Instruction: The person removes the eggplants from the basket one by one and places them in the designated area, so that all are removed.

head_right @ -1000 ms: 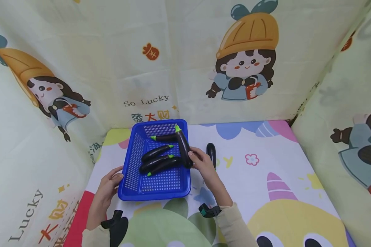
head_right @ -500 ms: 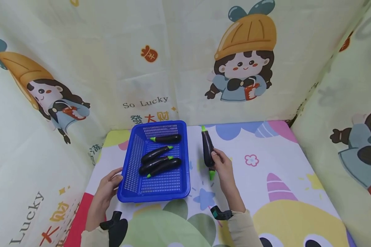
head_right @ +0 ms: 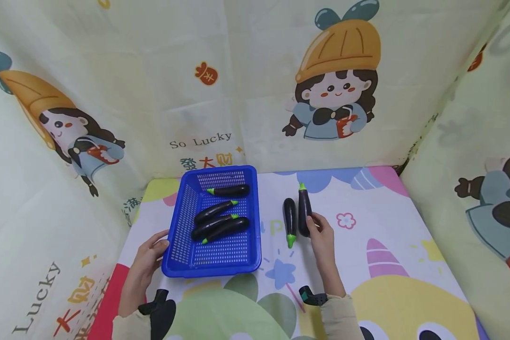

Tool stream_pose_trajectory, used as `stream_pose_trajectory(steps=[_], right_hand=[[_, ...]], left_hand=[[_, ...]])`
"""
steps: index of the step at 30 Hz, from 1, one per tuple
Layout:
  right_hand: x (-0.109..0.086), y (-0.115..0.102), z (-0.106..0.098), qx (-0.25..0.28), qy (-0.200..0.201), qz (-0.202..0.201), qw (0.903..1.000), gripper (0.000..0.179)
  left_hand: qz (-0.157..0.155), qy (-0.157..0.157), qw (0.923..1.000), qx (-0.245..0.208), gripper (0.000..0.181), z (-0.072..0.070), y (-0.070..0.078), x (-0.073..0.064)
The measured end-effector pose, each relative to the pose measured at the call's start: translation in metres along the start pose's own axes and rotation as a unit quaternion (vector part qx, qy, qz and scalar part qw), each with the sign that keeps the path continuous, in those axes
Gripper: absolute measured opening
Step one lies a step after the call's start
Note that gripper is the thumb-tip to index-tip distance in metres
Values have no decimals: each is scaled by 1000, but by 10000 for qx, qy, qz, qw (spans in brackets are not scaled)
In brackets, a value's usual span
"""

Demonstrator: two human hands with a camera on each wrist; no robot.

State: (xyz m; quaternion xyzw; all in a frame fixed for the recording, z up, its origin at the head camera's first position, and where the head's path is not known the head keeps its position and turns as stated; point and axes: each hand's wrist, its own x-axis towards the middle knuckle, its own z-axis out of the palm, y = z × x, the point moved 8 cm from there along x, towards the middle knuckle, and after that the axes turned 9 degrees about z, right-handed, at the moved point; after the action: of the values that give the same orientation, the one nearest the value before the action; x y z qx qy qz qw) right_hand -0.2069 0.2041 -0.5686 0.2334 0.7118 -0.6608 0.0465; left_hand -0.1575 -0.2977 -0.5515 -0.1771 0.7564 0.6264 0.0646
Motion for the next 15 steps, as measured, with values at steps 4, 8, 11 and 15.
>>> stream_pose_trajectory(steps=[4, 8, 11, 15], right_hand=[[3, 5, -4, -320, 98, -24, 9994, 52], [7, 11, -5, -701, 180, 41, 9974, 53], [9, 14, -5, -1101, 278, 26, 9935, 54], [10, 15, -9, -1685, 566, -113, 9840, 52]], left_hand=[[3, -26, 10000, -14, 46, 1, 0, 1], [-95, -11, 9999, -69, 48, 0, -3, 0], [-118, 21, 9999, -124, 48, 0, -4, 1], [-100, 17, 9998, -176, 48, 0, -6, 1]])
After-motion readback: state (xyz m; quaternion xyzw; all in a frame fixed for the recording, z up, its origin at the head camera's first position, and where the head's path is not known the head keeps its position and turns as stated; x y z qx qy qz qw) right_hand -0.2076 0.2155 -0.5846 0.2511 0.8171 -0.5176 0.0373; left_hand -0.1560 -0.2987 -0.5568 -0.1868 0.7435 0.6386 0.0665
